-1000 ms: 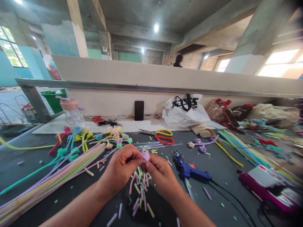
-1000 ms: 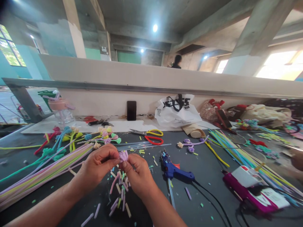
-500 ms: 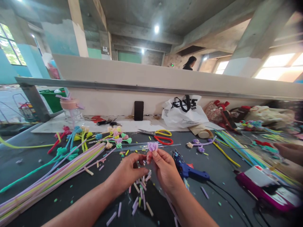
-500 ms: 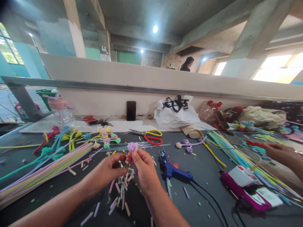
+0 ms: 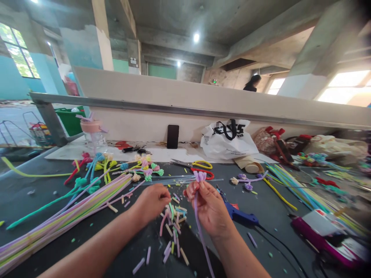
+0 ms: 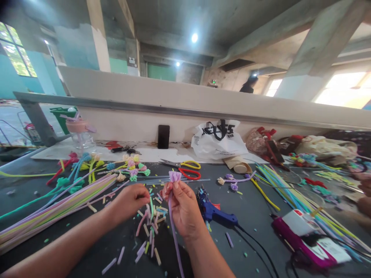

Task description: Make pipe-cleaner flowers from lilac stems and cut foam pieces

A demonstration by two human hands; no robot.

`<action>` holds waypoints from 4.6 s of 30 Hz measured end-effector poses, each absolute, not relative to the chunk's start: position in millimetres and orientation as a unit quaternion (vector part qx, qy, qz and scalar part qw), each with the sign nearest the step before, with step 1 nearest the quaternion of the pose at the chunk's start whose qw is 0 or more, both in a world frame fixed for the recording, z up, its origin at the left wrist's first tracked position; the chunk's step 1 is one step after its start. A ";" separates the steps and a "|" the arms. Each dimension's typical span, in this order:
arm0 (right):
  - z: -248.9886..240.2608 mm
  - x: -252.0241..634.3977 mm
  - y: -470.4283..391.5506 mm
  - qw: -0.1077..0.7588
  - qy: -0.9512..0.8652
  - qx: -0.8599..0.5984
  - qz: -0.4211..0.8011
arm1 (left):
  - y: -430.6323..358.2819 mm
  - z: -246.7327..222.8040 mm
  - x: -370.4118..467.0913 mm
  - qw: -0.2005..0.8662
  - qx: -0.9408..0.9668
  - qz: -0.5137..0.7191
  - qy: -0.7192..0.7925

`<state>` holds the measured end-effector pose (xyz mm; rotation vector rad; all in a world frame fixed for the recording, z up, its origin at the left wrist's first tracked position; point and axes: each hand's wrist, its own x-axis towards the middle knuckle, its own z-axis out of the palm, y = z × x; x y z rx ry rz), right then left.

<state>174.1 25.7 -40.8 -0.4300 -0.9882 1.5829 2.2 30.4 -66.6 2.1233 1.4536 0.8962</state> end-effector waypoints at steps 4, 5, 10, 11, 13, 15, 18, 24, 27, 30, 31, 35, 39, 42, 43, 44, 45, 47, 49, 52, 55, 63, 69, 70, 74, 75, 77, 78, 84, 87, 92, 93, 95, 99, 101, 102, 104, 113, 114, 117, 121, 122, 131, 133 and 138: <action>-43.2 174.1 26.3 0.544 -0.434 -0.170 0.698 | 33.8 -57.1 -12.6 0.190 0.773 0.320 0.514; -44.7 172.8 26.0 0.538 -0.442 -0.172 0.697 | 31.6 -52.4 -12.0 0.190 0.772 0.327 0.512; -49.4 166.7 22.3 0.494 -0.460 -0.198 0.711 | 13.3 -23.7 3.4 0.303 0.734 0.403 0.455; -49.3 166.2 21.5 0.485 -0.456 -0.199 0.719 | 10.7 -19.8 5.8 0.340 0.724 0.420 0.429; -48.6 166.0 20.2 0.475 -0.447 -0.197 0.732 | 7.9 -15.7 8.2 0.398 0.706 0.438 0.388; -48.1 166.4 19.8 0.468 -0.445 -0.193 0.739 | 7.8 -15.0 8.3 0.421 0.698 0.443 0.374; -48.7 167.2 20.4 0.454 -0.451 -0.193 0.744 | 8.9 -15.6 7.6 0.411 0.700 0.445 0.378; -53.2 167.3 20.9 0.431 -0.480 -0.216 0.733 | 7.1 -16.7 9.5 0.389 0.689 0.447 0.417; -53.2 167.3 19.6 0.419 -0.501 -0.232 0.721 | 7.9 -20.4 10.1 0.393 0.677 0.447 0.434; -51.4 166.8 18.5 0.413 -0.522 -0.239 0.707 | 10.1 -24.5 9.7 0.385 0.670 0.449 0.448; -50.9 166.4 18.4 0.411 -0.530 -0.238 0.702 | 10.8 -25.5 9.5 0.379 0.670 0.450 0.452; -52.8 164.1 20.0 0.410 -0.564 -0.258 0.669 | 11.6 -26.6 9.5 0.357 0.672 0.451 0.467; -59.8 163.4 22.8 0.428 -0.599 -0.296 0.608 | 10.1 -24.6 11.1 0.376 0.666 0.453 0.458; -64.8 164.7 24.2 0.451 -0.607 -0.295 0.584 | 8.9 -23.8 12.1 0.397 0.668 0.459 0.431; -65.9 165.5 24.5 0.457 -0.605 -0.289 0.584 | 8.7 -23.7 12.1 0.401 0.670 0.460 0.423; -66.6 166.4 24.8 0.463 -0.605 -0.284 0.582 | 8.5 -23.5 11.9 0.403 0.671 0.461 0.418; -67.0 167.5 25.0 0.467 -0.609 -0.282 0.577 | 8.4 -23.2 11.3 0.403 0.673 0.461 0.415; -66.8 170.2 25.3 0.471 -0.629 -0.283 0.550 | 8.1 -21.4 9.2 0.398 0.674 0.459 0.421; -66.0 172.8 25.4 0.478 -0.655 -0.288 0.509 | 7.2 -17.1 6.0 0.386 0.672 0.455 0.438; -65.5 175.4 24.9 0.488 -0.686 -0.286 0.457 | 2.9 -5.4 1.4 0.341 0.684 0.460 0.451; -66.2 175.9 23.9 0.485 -0.705 -0.283 0.432 | -4.8 8.1 0.2 0.277 0.725 0.459 0.432; -63.9 175.2 24.8 0.476 -0.755 -0.267 0.363 | -11.6 8.6 5.6 0.190 0.774 0.446 0.407; -65.9 172.7 22.4 0.485 -0.699 -0.245 0.465 | -11.4 5.6 1.4 0.125 0.823 0.420 0.361; -66.8 171.8 21.5 0.486 -0.676 -0.235 0.501 | -12.0 6.4 -0.3 0.105 0.839 0.408 0.345; -68.8 167.4 18.1 0.484 -0.580 -0.185 0.629 | -13.3 9.6 -6.5 0.015 0.893 0.348 0.284; -68.8 166.7 17.5 0.482 -0.564 -0.179 0.646 | -12.9 9.8 -7.5 0.005 0.901 0.333 0.278; -69.1 166.1 16.7 0.478 -0.548 -0.176 0.663 | -11.4 8.9 -8.7 0.004 0.908 0.313 0.278; -69.5 166.1 16.4 0.475 -0.545 -0.178 0.667 | -10.5 8.0 -8.8 0.007 0.909 0.310 0.279; -74.0 166.1 15.2 0.467 -0.527 -0.187 0.685 | -7.3 2.2 -7.8 0.029 0.909 0.319 0.266; -71.6 164.1 14.1 0.476 -0.498 -0.171 0.705 | -6.3 0.6 -7.4 0.017 0.911 0.326 0.252; -59.3 164.9 13.4 0.488 -0.447 -0.147 0.735 | -5.2 -0.6 -8.7 -0.028 0.856 0.448 0.257; -57.2 166.0 13.4 0.489 -0.443 -0.144 0.737 | -5.5 -0.3 -9.1 -0.032 0.838 0.476 0.266; -54.4 168.0 13.6 0.489 -0.439 -0.139 0.741 | -6.6 0.6 -9.6 -0.036 0.818 0.500 0.281; -55.2 169.3 13.1 0.482 -0.438 -0.134 0.747 | -9.5 0.7 -8.7 -0.040 0.849 0.454 0.266; -56.9 168.8 12.7 0.477 -0.438 -0.138 0.749 | -10.7 0.1 -7.8 -0.044 0.871 0.409 0.268; -57.6 168.4 12.6 0.474 -0.439 -0.141 0.750 | -11.2 0.0 -7.5 -0.048 0.877 0.392 0.273; -58.2 167.7 12.5 0.470 -0.444 -0.148 0.748 | -11.9 -0.2 -6.8 -0.051 0.881 0.373 0.286; -57.1 167.3 13.2 0.468 -0.469 -0.167 0.730 | -10.7 -3.4 -2.3 -0.015 0.870 0.385 0.308; -57.6 167.5 13.3 0.468 -0.468 -0.169 0.730 | -10.3 -4.5 -2.4 -0.016 0.870 0.385 0.307; -58.7 167.7 13.4 0.471 -0.460 -0.170 0.733 | -10.0 -7.5 -4.2 -0.032 0.878 0.366 0.308; -59.3 166.7 12.6 0.470 -0.449 -0.165 0.742 | -9.8 -9.9 -6.1 -0.048 0.888 0.338 0.308; -59.2 166.1 12.4 0.470 -0.448 -0.164 0.742 | -9.1 -11.0 -5.5 -0.043 0.887 0.345 0.304; -58.2 162.6 19.5 0.561 -0.494 -0.294 0.596 | 4.1 -43.5 23.9 0.330 0.616 0.553 0.454; -59.5 162.5 21.1 0.545 -0.482 -0.302 0.616 | 2.1 -47.5 29.7 0.438 0.601 0.525 0.414; -55.2 163.2 19.6 0.477 -0.421 -0.271 0.723 | -2.8 -46.0 34.0 0.551 0.559 0.506 0.358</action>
